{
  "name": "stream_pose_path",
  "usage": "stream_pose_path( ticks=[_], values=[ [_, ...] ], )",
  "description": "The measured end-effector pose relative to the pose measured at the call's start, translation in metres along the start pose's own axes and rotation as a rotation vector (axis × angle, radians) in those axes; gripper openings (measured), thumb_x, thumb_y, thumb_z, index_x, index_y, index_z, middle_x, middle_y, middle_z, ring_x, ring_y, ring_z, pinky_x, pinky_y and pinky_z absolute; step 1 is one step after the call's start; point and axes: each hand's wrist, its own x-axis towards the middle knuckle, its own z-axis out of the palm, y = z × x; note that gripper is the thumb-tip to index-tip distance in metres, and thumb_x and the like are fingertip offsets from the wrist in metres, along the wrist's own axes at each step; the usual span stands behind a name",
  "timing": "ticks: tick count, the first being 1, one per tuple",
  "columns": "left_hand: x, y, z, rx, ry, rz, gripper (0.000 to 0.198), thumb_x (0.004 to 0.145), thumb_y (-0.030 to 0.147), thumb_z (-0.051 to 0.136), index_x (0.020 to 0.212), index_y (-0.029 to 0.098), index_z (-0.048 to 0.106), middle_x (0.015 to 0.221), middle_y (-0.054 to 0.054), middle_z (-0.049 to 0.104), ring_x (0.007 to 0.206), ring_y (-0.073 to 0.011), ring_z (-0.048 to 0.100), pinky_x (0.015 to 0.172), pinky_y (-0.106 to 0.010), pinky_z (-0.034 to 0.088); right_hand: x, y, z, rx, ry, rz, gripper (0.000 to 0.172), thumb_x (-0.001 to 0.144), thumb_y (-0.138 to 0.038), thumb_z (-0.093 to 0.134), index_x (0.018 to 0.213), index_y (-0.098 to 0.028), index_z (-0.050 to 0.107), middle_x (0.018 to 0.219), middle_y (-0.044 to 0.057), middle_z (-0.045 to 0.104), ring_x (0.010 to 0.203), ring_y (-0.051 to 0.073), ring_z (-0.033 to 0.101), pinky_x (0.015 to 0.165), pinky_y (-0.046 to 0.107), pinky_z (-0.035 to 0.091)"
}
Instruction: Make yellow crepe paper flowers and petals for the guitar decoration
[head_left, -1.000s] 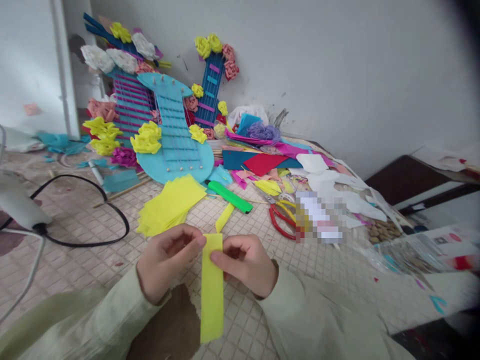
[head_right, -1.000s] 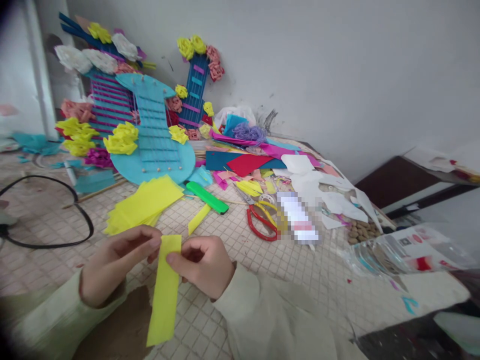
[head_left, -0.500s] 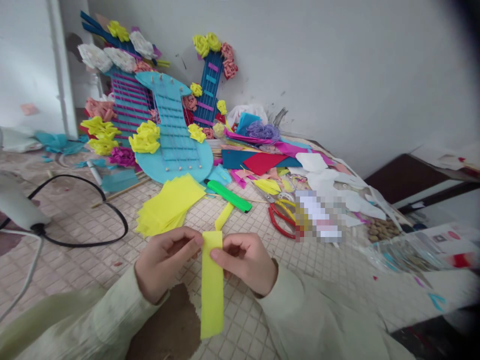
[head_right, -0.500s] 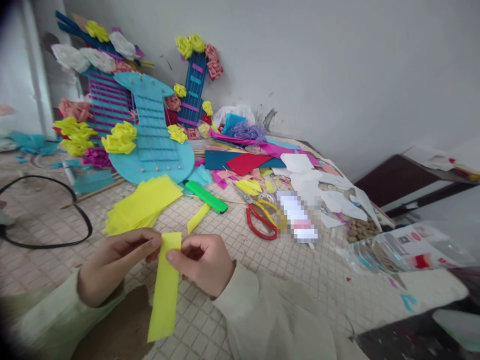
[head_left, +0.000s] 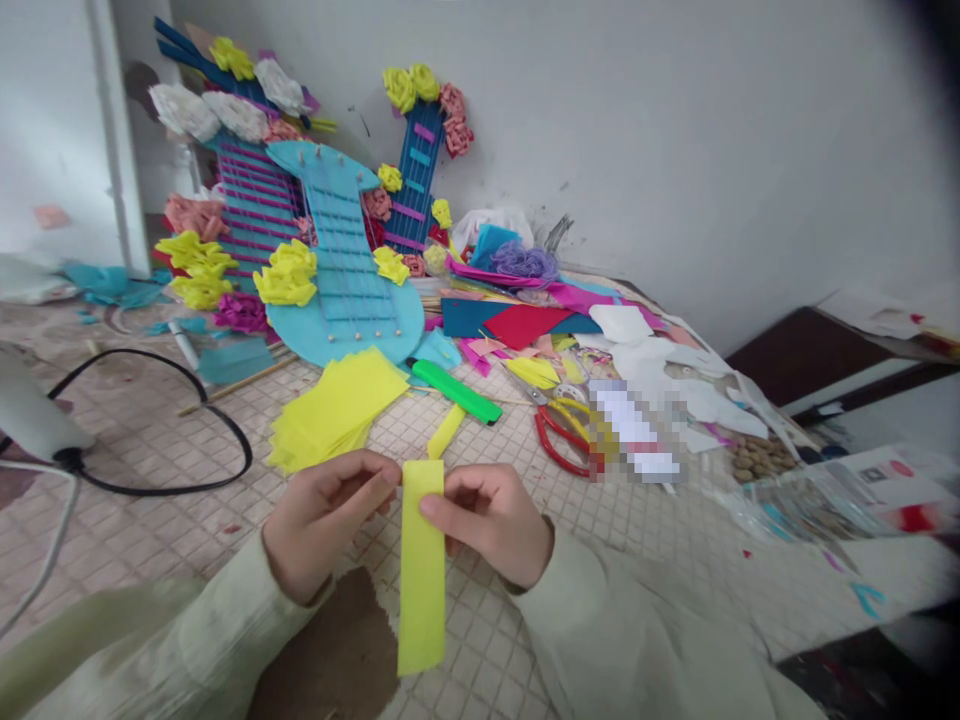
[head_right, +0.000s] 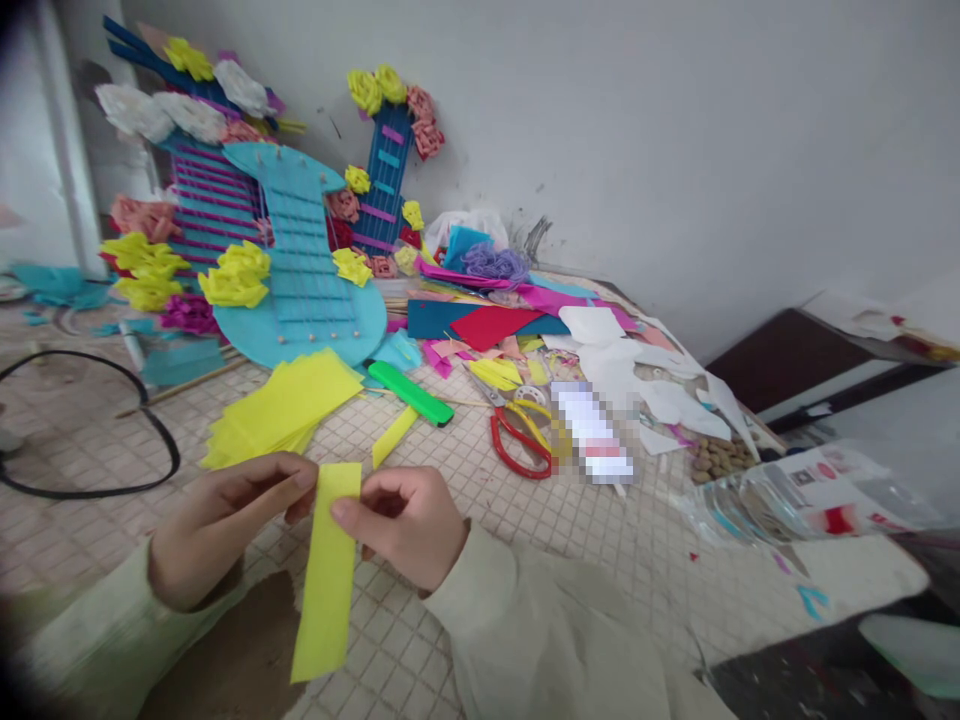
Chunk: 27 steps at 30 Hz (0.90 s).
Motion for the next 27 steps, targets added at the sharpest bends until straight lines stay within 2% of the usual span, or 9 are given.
stream_pose_path(
  ticks=[2, 6, 8, 11, 16, 21, 25, 27],
  values=[
    [-0.001, -0.004, 0.001, -0.083, -0.038, -0.012, 0.019, 0.067, 0.036, 0.061, 0.061, 0.018, 0.065, 0.053, 0.000, 0.055, 0.051, -0.0124, 0.048, 0.049, -0.023, 0.041, 0.002, 0.000, -0.001, 0.096, -0.052, 0.037, 0.031, 0.066, -0.040, 0.070, 0.059, -0.012, 0.058, 0.048, -0.003, 0.055, 0.037, 0.005, 0.047, 0.035, 0.016, 0.034],
    [-0.010, -0.004, 0.007, -0.381, -0.190, -0.105, 0.022, 0.068, 0.036, 0.063, 0.085, 0.023, 0.069, 0.077, -0.005, 0.065, 0.071, -0.0210, 0.059, 0.062, -0.031, 0.049, 0.005, 0.002, -0.002, 0.332, -0.296, 0.101, 0.033, 0.064, -0.043, 0.071, 0.066, -0.011, 0.062, 0.049, -0.003, 0.056, 0.034, 0.004, 0.046, 0.031, 0.015, 0.034],
    [-0.015, -0.001, 0.010, -0.464, -0.218, -0.138, 0.026, 0.067, 0.037, 0.065, 0.089, 0.024, 0.069, 0.086, -0.007, 0.066, 0.080, -0.0249, 0.060, 0.065, -0.033, 0.050, 0.005, 0.004, -0.001, 0.422, -0.380, 0.130, 0.033, 0.061, -0.042, 0.074, 0.067, -0.012, 0.062, 0.049, -0.005, 0.055, 0.033, 0.003, 0.045, 0.030, 0.014, 0.034],
    [-0.019, 0.004, 0.011, -0.488, -0.238, -0.108, 0.023, 0.065, 0.036, 0.068, 0.085, 0.025, 0.068, 0.093, -0.006, 0.063, 0.085, -0.0240, 0.059, 0.070, -0.033, 0.050, 0.005, 0.006, 0.001, 0.463, -0.413, 0.150, 0.033, 0.057, -0.041, 0.076, 0.066, -0.013, 0.063, 0.048, -0.006, 0.055, 0.033, 0.003, 0.046, 0.029, 0.013, 0.035],
    [-0.016, 0.001, 0.007, -0.541, -0.344, -0.056, 0.016, 0.068, 0.033, 0.069, 0.078, 0.023, 0.061, 0.085, -0.002, 0.058, 0.075, -0.0169, 0.057, 0.068, -0.031, 0.049, 0.004, 0.006, 0.002, 0.397, -0.383, 0.203, 0.035, 0.053, -0.042, 0.078, 0.064, -0.012, 0.064, 0.054, -0.003, 0.060, 0.038, 0.004, 0.051, 0.034, 0.014, 0.040],
    [-0.017, 0.001, 0.007, -0.566, -0.349, -0.069, 0.029, 0.067, 0.035, 0.070, 0.094, 0.025, 0.061, 0.078, 0.000, 0.055, 0.063, -0.0120, 0.054, 0.053, -0.023, 0.047, 0.002, 0.003, 0.003, 0.412, -0.413, 0.218, 0.035, 0.051, -0.042, 0.078, 0.062, -0.013, 0.063, 0.057, -0.003, 0.061, 0.043, 0.005, 0.053, 0.039, 0.016, 0.041],
    [-0.021, 0.003, 0.009, -0.524, -0.332, -0.062, 0.013, 0.068, 0.032, 0.070, 0.073, 0.021, 0.064, 0.070, 0.001, 0.056, 0.053, -0.0083, 0.053, 0.045, -0.018, 0.043, -0.001, -0.001, 0.001, 0.395, -0.505, 0.197, 0.033, 0.061, -0.044, 0.072, 0.071, -0.013, 0.065, 0.062, -0.001, 0.062, 0.050, 0.007, 0.055, 0.051, 0.020, 0.045],
    [-0.021, 0.003, 0.009, -0.523, -0.305, -0.066, 0.013, 0.067, 0.031, 0.070, 0.068, 0.021, 0.063, 0.072, 0.001, 0.057, 0.049, -0.0081, 0.053, 0.043, -0.019, 0.042, -0.001, -0.002, 0.000, 0.308, -0.523, 0.178, 0.037, 0.067, -0.049, 0.066, 0.075, -0.013, 0.065, 0.064, 0.001, 0.062, 0.053, 0.009, 0.055, 0.053, 0.023, 0.044]
  ],
)
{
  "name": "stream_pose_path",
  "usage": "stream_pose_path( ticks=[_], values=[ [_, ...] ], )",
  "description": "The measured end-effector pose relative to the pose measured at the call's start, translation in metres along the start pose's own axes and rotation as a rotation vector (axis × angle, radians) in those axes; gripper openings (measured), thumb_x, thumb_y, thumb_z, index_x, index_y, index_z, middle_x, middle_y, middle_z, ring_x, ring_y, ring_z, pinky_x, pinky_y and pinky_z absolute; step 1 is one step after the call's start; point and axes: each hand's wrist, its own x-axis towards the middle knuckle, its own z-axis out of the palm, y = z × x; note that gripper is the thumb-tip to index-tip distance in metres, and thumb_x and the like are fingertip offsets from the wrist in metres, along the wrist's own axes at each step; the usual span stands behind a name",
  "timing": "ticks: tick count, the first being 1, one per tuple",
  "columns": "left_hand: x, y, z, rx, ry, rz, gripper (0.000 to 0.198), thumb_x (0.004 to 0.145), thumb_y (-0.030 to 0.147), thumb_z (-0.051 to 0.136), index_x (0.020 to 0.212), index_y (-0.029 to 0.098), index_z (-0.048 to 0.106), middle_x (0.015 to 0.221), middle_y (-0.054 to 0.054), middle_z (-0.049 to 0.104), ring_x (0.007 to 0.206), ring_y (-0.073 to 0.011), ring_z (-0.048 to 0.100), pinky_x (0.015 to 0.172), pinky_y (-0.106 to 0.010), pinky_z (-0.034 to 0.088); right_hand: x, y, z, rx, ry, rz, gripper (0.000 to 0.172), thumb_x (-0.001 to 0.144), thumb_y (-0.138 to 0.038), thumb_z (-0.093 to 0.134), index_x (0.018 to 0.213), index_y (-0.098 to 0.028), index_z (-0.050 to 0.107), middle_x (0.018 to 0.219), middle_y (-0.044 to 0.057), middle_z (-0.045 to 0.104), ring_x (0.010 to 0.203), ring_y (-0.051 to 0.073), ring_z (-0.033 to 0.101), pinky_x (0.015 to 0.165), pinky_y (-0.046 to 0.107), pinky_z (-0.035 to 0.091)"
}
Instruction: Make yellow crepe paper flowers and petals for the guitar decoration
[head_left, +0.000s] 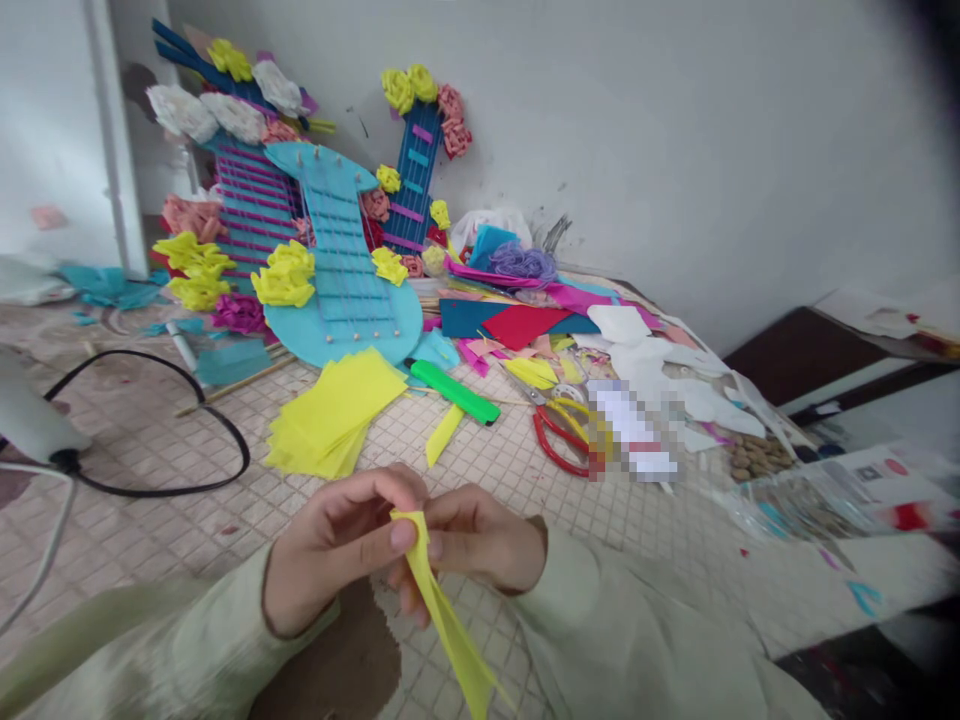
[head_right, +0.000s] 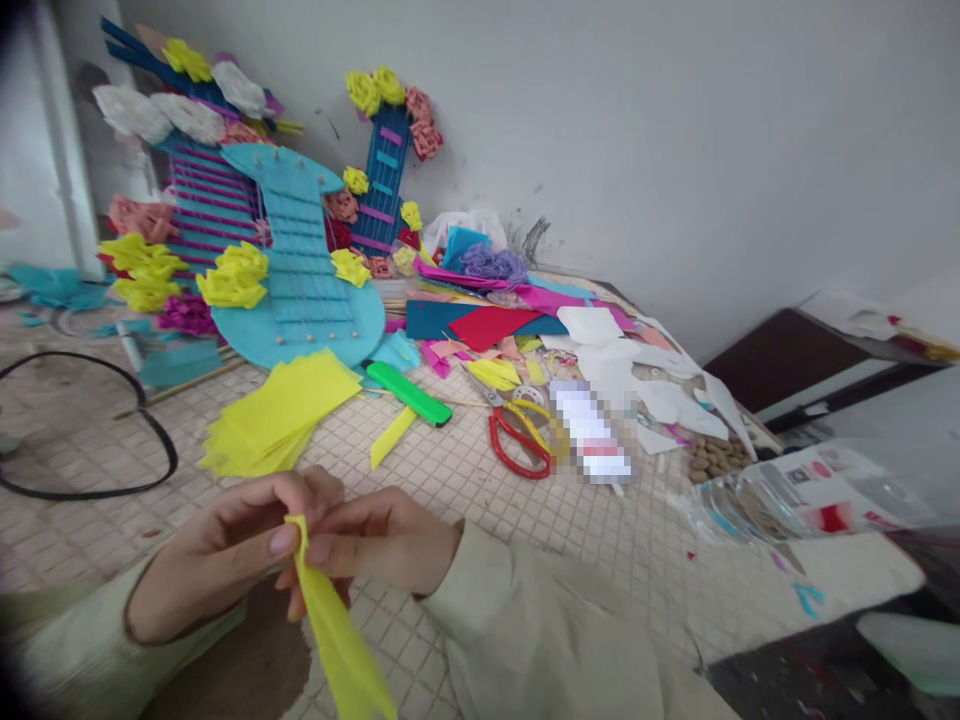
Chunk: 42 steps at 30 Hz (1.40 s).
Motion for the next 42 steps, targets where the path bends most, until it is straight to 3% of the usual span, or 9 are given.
stream_pose_path(
  ticks=[5, 8, 15, 25, 31, 42],
  values=[
    [0.007, -0.003, -0.006, 0.150, 0.202, 0.120, 0.012, 0.067, 0.031, 0.069, 0.067, 0.020, 0.063, 0.062, 0.001, 0.059, 0.059, -0.0107, 0.054, 0.054, -0.020, 0.045, -0.001, -0.004, -0.001, -0.237, 0.362, -0.249, 0.039, 0.073, -0.052, 0.058, 0.063, -0.014, 0.063, 0.060, 0.001, 0.057, 0.057, 0.011, 0.051, 0.055, 0.024, 0.043],
    [0.012, -0.003, -0.012, 0.253, 0.233, 0.124, 0.009, 0.067, 0.027, 0.068, 0.067, 0.020, 0.064, 0.059, 0.002, 0.059, 0.055, -0.0088, 0.052, 0.050, -0.016, 0.042, 0.000, -0.002, 0.000, -0.233, 0.449, -0.297, 0.030, 0.069, -0.044, 0.064, 0.070, -0.014, 0.064, 0.063, 0.001, 0.059, 0.058, 0.011, 0.053, 0.055, 0.024, 0.043],
    [0.015, -0.001, -0.008, 0.331, 0.256, 0.073, 0.009, 0.058, 0.024, 0.070, 0.062, 0.017, 0.064, 0.055, 0.001, 0.061, 0.053, -0.0096, 0.054, 0.049, -0.017, 0.044, 0.002, 0.006, 0.001, -0.348, 0.530, -0.313, 0.017, 0.067, -0.030, 0.069, 0.070, -0.015, 0.062, 0.065, 0.000, 0.058, 0.058, 0.010, 0.051, 0.057, 0.024, 0.041],
    [0.015, 0.000, -0.007, 0.352, 0.268, 0.058, 0.009, 0.059, 0.024, 0.069, 0.062, 0.017, 0.064, 0.055, 0.001, 0.062, 0.052, -0.0094, 0.055, 0.049, -0.017, 0.045, 0.004, 0.006, 0.001, -0.240, 0.574, -0.309, 0.015, 0.066, -0.028, 0.069, 0.073, -0.016, 0.063, 0.065, 0.000, 0.059, 0.056, 0.010, 0.053, 0.051, 0.023, 0.043],
    [0.015, -0.002, -0.010, 0.375, 0.243, 0.136, 0.005, 0.061, 0.022, 0.067, 0.063, 0.017, 0.066, 0.057, 0.001, 0.064, 0.054, -0.0088, 0.057, 0.049, -0.015, 0.046, 0.003, 0.008, 0.003, -0.255, 0.587, -0.305, 0.012, 0.066, -0.025, 0.069, 0.070, -0.015, 0.063, 0.063, -0.001, 0.059, 0.054, 0.009, 0.052, 0.050, 0.022, 0.043],
    [0.016, -0.003, -0.011, 0.443, 0.244, 0.106, 0.010, 0.061, 0.027, 0.067, 0.061, 0.017, 0.065, 0.055, -0.001, 0.063, 0.052, -0.0110, 0.055, 0.047, -0.018, 0.045, 0.004, 0.006, 0.002, -0.295, 0.592, -0.324, 0.009, 0.068, -0.023, 0.066, 0.071, -0.015, 0.062, 0.064, -0.001, 0.059, 0.053, 0.009, 0.053, 0.050, 0.023, 0.043]
  ],
)
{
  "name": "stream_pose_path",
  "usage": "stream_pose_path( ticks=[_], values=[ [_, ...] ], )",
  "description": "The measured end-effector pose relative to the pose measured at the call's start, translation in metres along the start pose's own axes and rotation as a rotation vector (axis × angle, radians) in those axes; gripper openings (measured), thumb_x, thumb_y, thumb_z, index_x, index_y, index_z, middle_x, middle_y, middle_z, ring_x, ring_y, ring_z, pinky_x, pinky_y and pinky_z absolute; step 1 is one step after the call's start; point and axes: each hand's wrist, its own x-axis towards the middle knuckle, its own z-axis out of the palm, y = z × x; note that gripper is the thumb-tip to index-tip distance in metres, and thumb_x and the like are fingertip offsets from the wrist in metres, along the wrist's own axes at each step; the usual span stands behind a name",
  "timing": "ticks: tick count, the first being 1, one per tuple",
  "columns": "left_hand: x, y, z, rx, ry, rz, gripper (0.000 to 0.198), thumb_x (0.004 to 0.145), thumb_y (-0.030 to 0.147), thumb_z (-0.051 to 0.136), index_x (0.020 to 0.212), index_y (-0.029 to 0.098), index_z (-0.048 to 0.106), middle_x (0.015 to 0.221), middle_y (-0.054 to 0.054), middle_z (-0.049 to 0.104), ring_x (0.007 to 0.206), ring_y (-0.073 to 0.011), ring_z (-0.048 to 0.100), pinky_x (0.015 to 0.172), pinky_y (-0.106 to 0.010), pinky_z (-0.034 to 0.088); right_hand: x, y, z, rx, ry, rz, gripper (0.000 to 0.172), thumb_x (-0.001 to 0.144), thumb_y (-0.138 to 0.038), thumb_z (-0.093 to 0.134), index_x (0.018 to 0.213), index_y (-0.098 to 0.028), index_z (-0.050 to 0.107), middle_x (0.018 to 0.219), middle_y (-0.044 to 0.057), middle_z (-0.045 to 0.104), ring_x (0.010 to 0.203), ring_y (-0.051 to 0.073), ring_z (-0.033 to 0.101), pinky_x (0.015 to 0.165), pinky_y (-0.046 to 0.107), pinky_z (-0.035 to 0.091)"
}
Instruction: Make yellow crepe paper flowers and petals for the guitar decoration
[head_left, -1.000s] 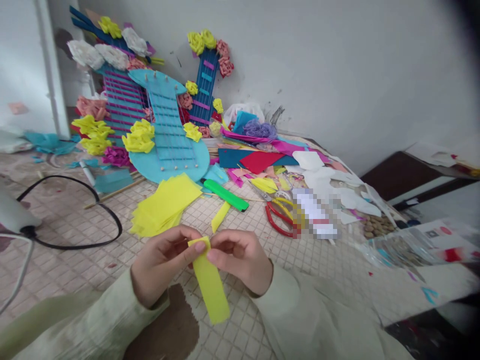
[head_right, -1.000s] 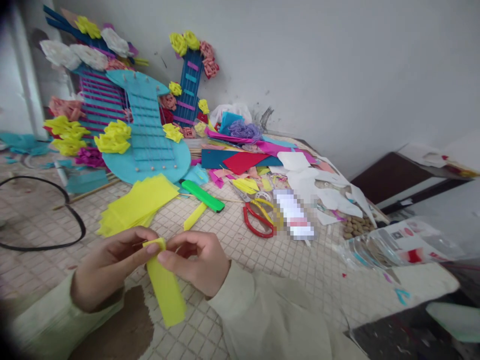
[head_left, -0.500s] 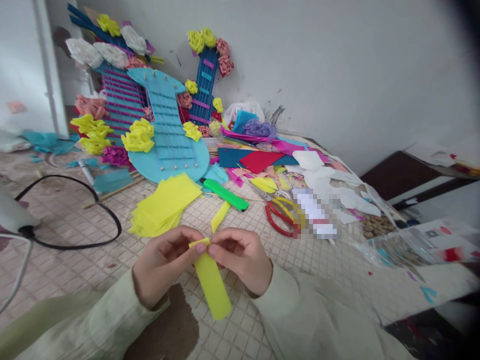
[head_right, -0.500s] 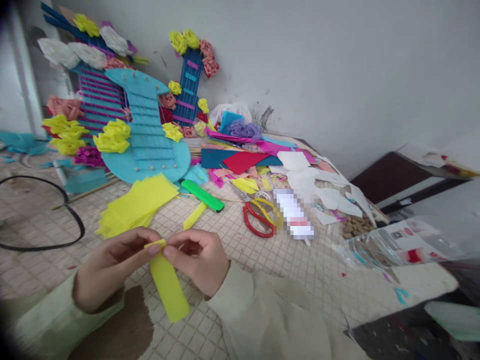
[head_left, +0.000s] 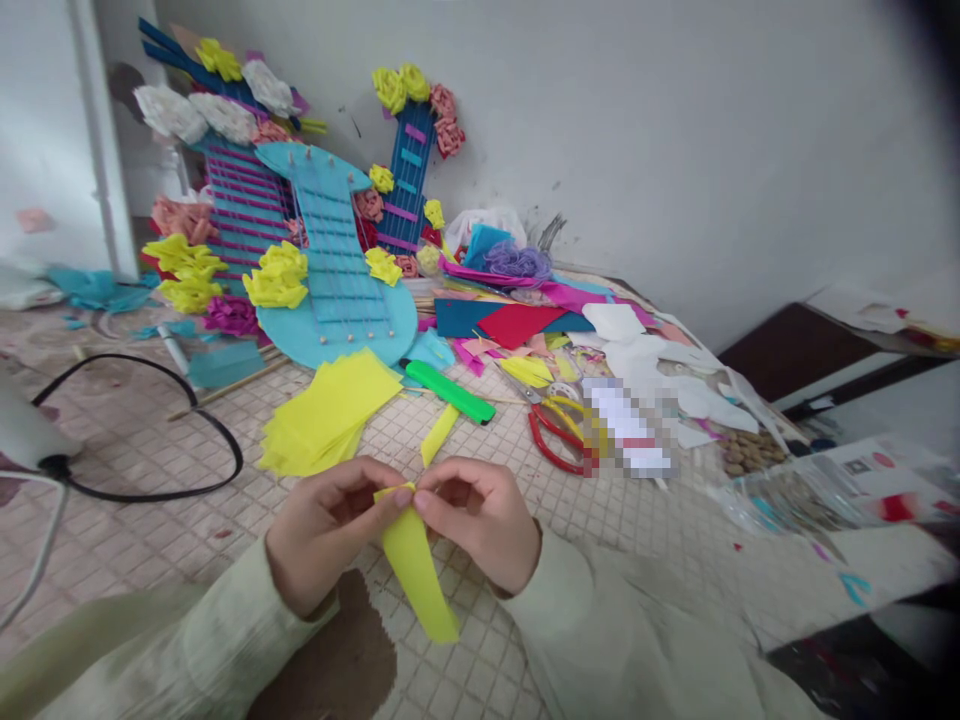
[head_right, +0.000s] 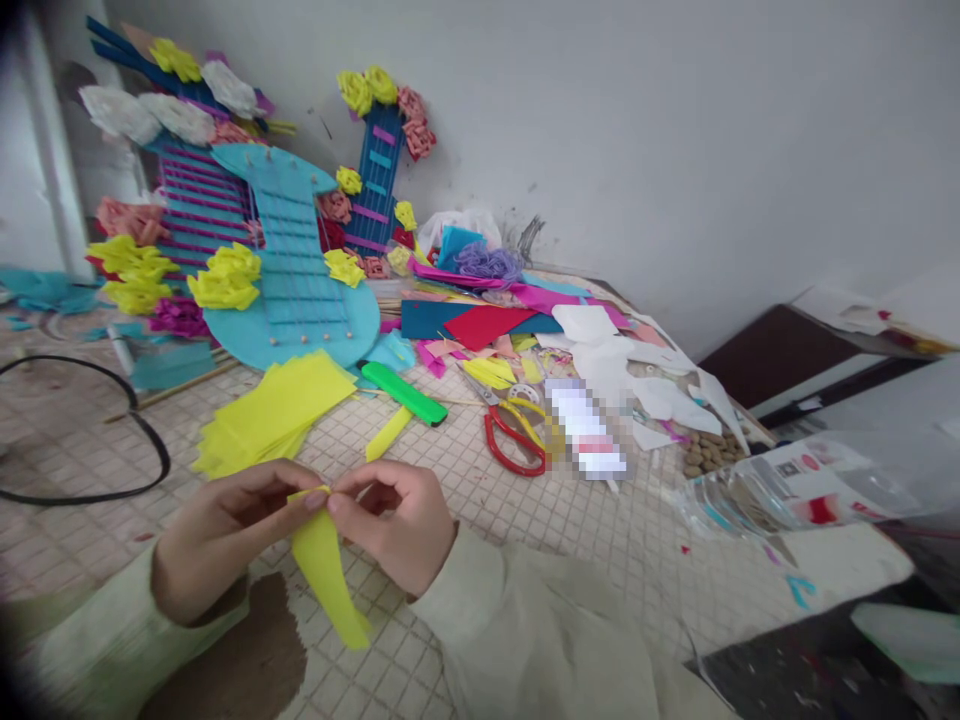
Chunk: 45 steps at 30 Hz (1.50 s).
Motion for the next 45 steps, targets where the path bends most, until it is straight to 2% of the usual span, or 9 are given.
stream_pose_path(
  ticks=[7, 10, 14, 16, 19, 22, 31, 36, 45],
  values=[
    [-0.002, 0.000, 0.002, 0.025, -0.017, 0.014, 0.012, 0.062, 0.028, 0.067, 0.060, 0.017, 0.065, 0.051, 0.000, 0.060, 0.046, -0.0102, 0.051, 0.041, -0.018, 0.039, 0.000, -0.004, 0.000, -0.054, 0.003, -0.010, 0.010, 0.068, -0.025, 0.064, 0.071, -0.016, 0.060, 0.063, -0.001, 0.057, 0.049, 0.008, 0.049, 0.047, 0.021, 0.041],
    [-0.003, -0.002, 0.002, -0.004, 0.006, -0.026, 0.011, 0.062, 0.028, 0.067, 0.059, 0.017, 0.064, 0.050, 0.002, 0.057, 0.044, -0.0083, 0.049, 0.040, -0.016, 0.037, 0.006, -0.016, -0.014, -0.183, 0.067, -0.082, 0.013, 0.071, -0.029, 0.062, 0.073, -0.016, 0.060, 0.066, 0.000, 0.059, 0.051, 0.009, 0.051, 0.048, 0.022, 0.042],
    [-0.002, -0.006, -0.001, -0.032, 0.016, -0.050, 0.008, 0.063, 0.024, 0.068, 0.061, 0.017, 0.064, 0.056, 0.002, 0.059, 0.050, -0.0080, 0.050, 0.045, -0.015, 0.039, 0.017, -0.033, -0.062, -0.775, 0.350, -0.241, 0.013, 0.076, -0.028, 0.054, 0.077, -0.017, 0.062, 0.069, 0.002, 0.062, 0.060, 0.013, 0.055, 0.059, 0.026, 0.044],
    [0.000, -0.008, -0.003, -0.061, -0.002, -0.046, 0.008, 0.064, 0.024, 0.068, 0.062, 0.017, 0.064, 0.054, 0.003, 0.058, 0.049, -0.0072, 0.049, 0.044, -0.014, 0.038, 0.021, -0.035, -0.090, -1.152, 0.462, -0.173, 0.014, 0.076, -0.026, 0.054, 0.081, -0.016, 0.062, 0.076, 0.005, 0.063, 0.070, 0.017, 0.057, 0.066, 0.029, 0.042],
    [0.001, -0.010, -0.006, -0.115, 0.008, -0.014, 0.008, 0.065, 0.025, 0.068, 0.063, 0.018, 0.064, 0.051, 0.004, 0.054, 0.047, -0.0055, 0.044, 0.041, -0.013, 0.035, 0.026, -0.030, -0.118, -1.482, 0.338, 0.073, 0.015, 0.075, -0.029, 0.056, 0.076, -0.015, 0.062, 0.080, 0.008, 0.063, 0.076, 0.020, 0.056, 0.065, 0.029, 0.039],
    [0.003, -0.010, -0.008, -0.132, 0.005, 0.016, 0.009, 0.064, 0.026, 0.070, 0.063, 0.019, 0.065, 0.051, 0.005, 0.053, 0.045, -0.0053, 0.043, 0.039, -0.013, 0.033, 0.030, -0.022, -0.126, -1.519, 0.288, 0.121, 0.015, 0.072, -0.030, 0.060, 0.069, -0.015, 0.062, 0.076, 0.008, 0.062, 0.075, 0.020, 0.056, 0.064, 0.028, 0.036],
    [0.018, -0.001, -0.006, -0.147, 0.084, 0.078, 0.015, 0.061, 0.030, 0.073, 0.063, 0.017, 0.064, 0.055, 0.004, 0.055, 0.049, -0.0069, 0.046, 0.042, -0.015, 0.036, 0.036, -0.018, -0.126, -1.460, 0.356, 0.090, 0.013, 0.072, -0.026, 0.057, 0.070, -0.016, 0.064, 0.073, 0.007, 0.064, 0.072, 0.018, 0.058, 0.061, 0.025, 0.037],
    [0.019, 0.020, 0.000, -0.184, 0.089, 0.099, 0.017, 0.064, 0.031, 0.071, 0.066, 0.016, 0.063, 0.060, 0.002, 0.056, 0.053, -0.0077, 0.049, 0.046, -0.017, 0.039, 0.027, -0.020, -0.136, -1.384, 0.419, 0.035, 0.022, 0.069, -0.021, 0.060, 0.090, -0.016, 0.066, 0.090, 0.009, 0.066, 0.085, 0.022, 0.059, 0.070, 0.028, 0.042],
    [0.019, 0.062, 0.014, -0.295, 0.032, 0.170, 0.015, 0.062, 0.031, 0.073, 0.066, 0.019, 0.064, 0.053, 0.005, 0.055, 0.048, -0.0052, 0.043, 0.043, -0.014, 0.034, 0.015, -0.017, -0.137, -1.225, 0.533, -0.106, 0.035, 0.061, -0.013, 0.060, 0.096, -0.012, 0.063, 0.100, 0.014, 0.063, 0.097, 0.026, 0.057, 0.084, 0.036, 0.044]
  ],
)
